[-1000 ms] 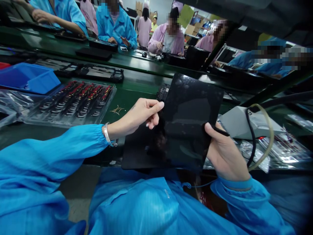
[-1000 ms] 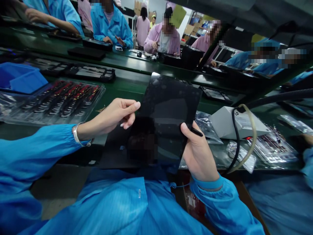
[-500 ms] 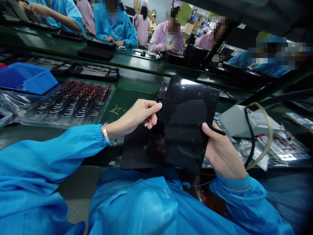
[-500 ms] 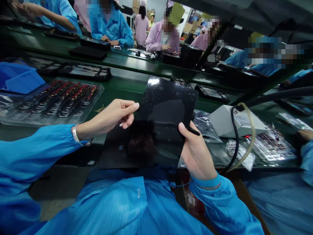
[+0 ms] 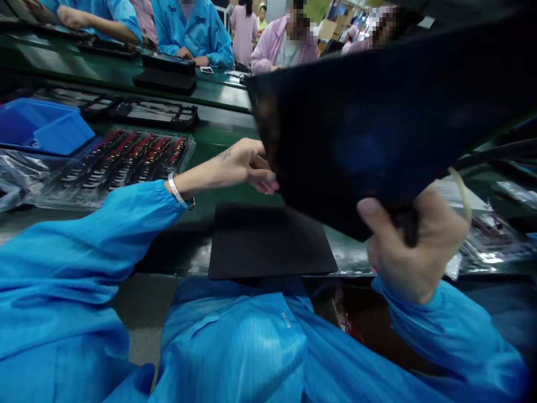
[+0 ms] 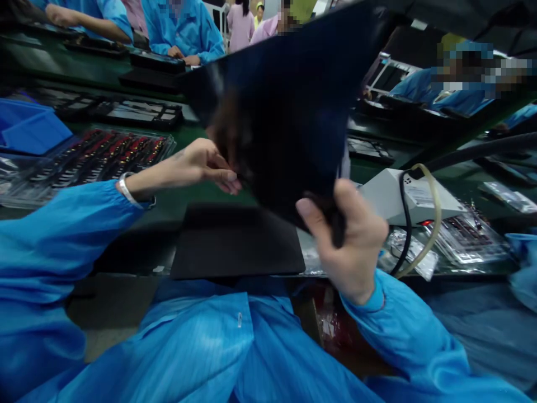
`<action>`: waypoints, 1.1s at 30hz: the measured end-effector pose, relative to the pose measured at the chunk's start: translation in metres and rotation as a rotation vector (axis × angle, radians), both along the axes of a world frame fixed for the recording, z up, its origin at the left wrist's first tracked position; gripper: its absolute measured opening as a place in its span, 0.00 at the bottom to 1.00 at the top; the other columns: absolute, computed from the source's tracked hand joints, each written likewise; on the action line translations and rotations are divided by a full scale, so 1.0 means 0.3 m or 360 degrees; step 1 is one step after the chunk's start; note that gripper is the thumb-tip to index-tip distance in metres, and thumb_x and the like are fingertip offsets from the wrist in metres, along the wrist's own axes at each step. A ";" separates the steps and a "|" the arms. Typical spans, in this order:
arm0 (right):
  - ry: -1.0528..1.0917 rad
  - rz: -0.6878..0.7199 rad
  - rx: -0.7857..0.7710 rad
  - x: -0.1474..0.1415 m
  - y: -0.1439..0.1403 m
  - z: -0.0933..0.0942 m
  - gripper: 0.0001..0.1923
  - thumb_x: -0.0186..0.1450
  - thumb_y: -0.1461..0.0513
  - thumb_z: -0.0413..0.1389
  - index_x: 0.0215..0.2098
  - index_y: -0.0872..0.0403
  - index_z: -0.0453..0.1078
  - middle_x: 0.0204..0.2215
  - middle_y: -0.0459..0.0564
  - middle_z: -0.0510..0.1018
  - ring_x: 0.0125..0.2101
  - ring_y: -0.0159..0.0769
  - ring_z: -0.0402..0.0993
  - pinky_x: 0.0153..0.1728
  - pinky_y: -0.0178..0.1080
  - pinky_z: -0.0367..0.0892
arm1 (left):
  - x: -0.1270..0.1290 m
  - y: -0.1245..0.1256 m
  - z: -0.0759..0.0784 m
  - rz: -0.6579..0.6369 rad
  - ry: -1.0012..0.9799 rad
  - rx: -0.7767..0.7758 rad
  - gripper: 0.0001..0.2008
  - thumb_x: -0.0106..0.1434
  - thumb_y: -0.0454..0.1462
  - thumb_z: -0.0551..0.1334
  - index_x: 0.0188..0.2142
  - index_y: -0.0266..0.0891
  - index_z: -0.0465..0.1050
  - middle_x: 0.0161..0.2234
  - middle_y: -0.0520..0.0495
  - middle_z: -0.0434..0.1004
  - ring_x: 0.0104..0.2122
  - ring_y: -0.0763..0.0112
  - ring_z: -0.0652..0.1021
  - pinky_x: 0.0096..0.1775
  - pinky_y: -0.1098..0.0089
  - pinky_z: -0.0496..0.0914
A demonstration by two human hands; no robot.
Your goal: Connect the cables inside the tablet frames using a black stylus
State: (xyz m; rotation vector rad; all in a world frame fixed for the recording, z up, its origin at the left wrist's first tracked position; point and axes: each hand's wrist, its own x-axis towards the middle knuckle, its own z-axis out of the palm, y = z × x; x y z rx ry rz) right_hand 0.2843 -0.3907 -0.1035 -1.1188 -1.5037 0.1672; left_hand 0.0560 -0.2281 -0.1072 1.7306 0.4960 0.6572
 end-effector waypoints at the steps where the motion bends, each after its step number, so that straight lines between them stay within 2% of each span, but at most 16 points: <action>1: -0.0261 0.0148 -0.0029 -0.006 -0.012 -0.010 0.22 0.66 0.66 0.62 0.55 0.38 0.77 0.52 0.38 0.82 0.56 0.42 0.78 0.66 0.48 0.68 | 0.004 0.022 -0.020 0.0020 -0.0022 0.0049 0.09 0.58 0.32 0.70 0.36 0.32 0.73 0.33 0.42 0.84 0.34 0.64 0.85 0.35 0.72 0.78; 3: -0.0634 0.0537 -0.0051 -0.019 -0.030 -0.050 0.26 0.68 0.67 0.59 0.61 0.36 0.71 0.58 0.38 0.77 0.58 0.44 0.76 0.65 0.51 0.69 | 0.007 0.054 -0.072 0.0051 -0.0055 0.0120 0.13 0.52 0.33 0.74 0.35 0.33 0.74 0.34 0.42 0.83 0.34 0.67 0.84 0.35 0.76 0.76; 5: -0.0863 0.0745 0.0099 -0.025 -0.034 -0.110 0.30 0.68 0.68 0.59 0.65 0.39 0.67 0.61 0.42 0.73 0.61 0.44 0.72 0.67 0.50 0.66 | -0.011 0.073 -0.127 0.0004 -0.0020 0.0123 0.17 0.50 0.35 0.75 0.39 0.33 0.76 0.39 0.41 0.84 0.38 0.66 0.84 0.38 0.75 0.76; 7: -0.1069 0.0733 0.0250 -0.022 -0.034 -0.171 0.32 0.68 0.69 0.58 0.69 0.46 0.63 0.62 0.49 0.72 0.62 0.44 0.70 0.67 0.47 0.64 | -0.059 0.087 -0.169 0.0006 0.0153 0.0206 0.24 0.53 0.38 0.73 0.50 0.35 0.76 0.45 0.39 0.84 0.44 0.64 0.83 0.46 0.70 0.76; 9: -0.1284 0.0639 0.0323 -0.013 -0.039 -0.219 0.31 0.69 0.70 0.57 0.69 0.53 0.63 0.61 0.56 0.71 0.62 0.46 0.70 0.67 0.47 0.64 | -0.132 0.097 -0.194 0.0149 0.0468 0.0476 0.27 0.59 0.42 0.68 0.58 0.37 0.73 0.47 0.40 0.83 0.48 0.62 0.82 0.52 0.65 0.74; 11: -0.1445 0.0561 0.0330 -0.009 -0.052 -0.250 0.27 0.70 0.70 0.55 0.67 0.57 0.66 0.60 0.59 0.73 0.62 0.48 0.70 0.66 0.49 0.66 | -0.210 0.095 -0.207 0.0342 0.0834 0.0790 0.24 0.65 0.45 0.61 0.58 0.37 0.75 0.47 0.39 0.83 0.48 0.58 0.81 0.55 0.60 0.72; 13: -0.1524 0.0529 0.0293 -0.012 -0.069 -0.267 0.23 0.71 0.69 0.52 0.64 0.56 0.69 0.60 0.58 0.74 0.62 0.48 0.71 0.64 0.50 0.68 | -0.275 0.072 -0.217 0.0427 0.1099 0.0965 0.24 0.69 0.48 0.55 0.54 0.35 0.78 0.48 0.37 0.82 0.48 0.53 0.80 0.54 0.56 0.71; 17: -0.1551 0.0565 0.0182 -0.035 -0.087 -0.292 0.19 0.73 0.64 0.54 0.61 0.54 0.72 0.60 0.58 0.75 0.61 0.48 0.72 0.62 0.52 0.71 | -0.343 -0.037 -0.255 0.0431 0.1222 0.1010 0.31 0.71 0.54 0.48 0.53 0.34 0.77 0.53 0.35 0.77 0.53 0.49 0.77 0.59 0.52 0.68; 20: -0.1619 0.0540 0.0184 -0.052 -0.081 -0.311 0.20 0.72 0.56 0.57 0.58 0.57 0.73 0.59 0.60 0.76 0.60 0.49 0.74 0.62 0.53 0.71 | -0.358 -0.125 -0.289 0.0553 0.1166 0.0868 0.33 0.71 0.56 0.48 0.59 0.33 0.71 0.62 0.34 0.69 0.62 0.50 0.69 0.65 0.50 0.61; 23: -0.1601 0.0473 0.0214 -0.066 -0.066 -0.324 0.18 0.71 0.59 0.58 0.57 0.58 0.74 0.59 0.59 0.76 0.60 0.48 0.74 0.64 0.53 0.68 | -0.351 -0.169 -0.296 0.0632 0.1092 0.0644 0.36 0.69 0.58 0.50 0.63 0.33 0.65 0.68 0.33 0.62 0.67 0.49 0.63 0.68 0.47 0.56; 25: -0.1552 0.0455 0.0264 -0.074 -0.057 -0.330 0.17 0.71 0.62 0.58 0.56 0.58 0.74 0.58 0.59 0.77 0.61 0.48 0.73 0.65 0.54 0.67 | -0.329 -0.180 -0.276 0.0658 0.1009 0.0399 0.38 0.65 0.59 0.55 0.64 0.35 0.63 0.66 0.32 0.64 0.67 0.47 0.65 0.67 0.44 0.58; 27: -0.1497 0.0441 0.0309 -0.080 -0.049 -0.334 0.18 0.70 0.63 0.59 0.57 0.58 0.73 0.58 0.60 0.77 0.62 0.49 0.72 0.65 0.56 0.66 | -0.294 -0.193 -0.240 0.0656 0.0849 -0.0003 0.39 0.62 0.57 0.62 0.65 0.39 0.58 0.62 0.33 0.70 0.62 0.47 0.72 0.61 0.46 0.67; 30: -0.1357 0.0446 0.0342 -0.077 -0.038 -0.335 0.21 0.69 0.63 0.60 0.59 0.58 0.72 0.58 0.61 0.77 0.62 0.49 0.71 0.65 0.56 0.66 | -0.240 -0.237 -0.170 0.0688 0.0453 -0.0544 0.44 0.58 0.49 0.71 0.67 0.47 0.51 0.57 0.37 0.76 0.49 0.54 0.81 0.45 0.60 0.79; 33: -0.1129 0.0582 0.0483 -0.044 -0.028 -0.313 0.24 0.72 0.60 0.57 0.63 0.59 0.68 0.56 0.62 0.78 0.61 0.47 0.72 0.63 0.55 0.69 | -0.225 -0.283 -0.090 0.0891 0.0152 -0.0629 0.47 0.53 0.45 0.75 0.67 0.54 0.52 0.53 0.45 0.79 0.39 0.64 0.83 0.32 0.73 0.77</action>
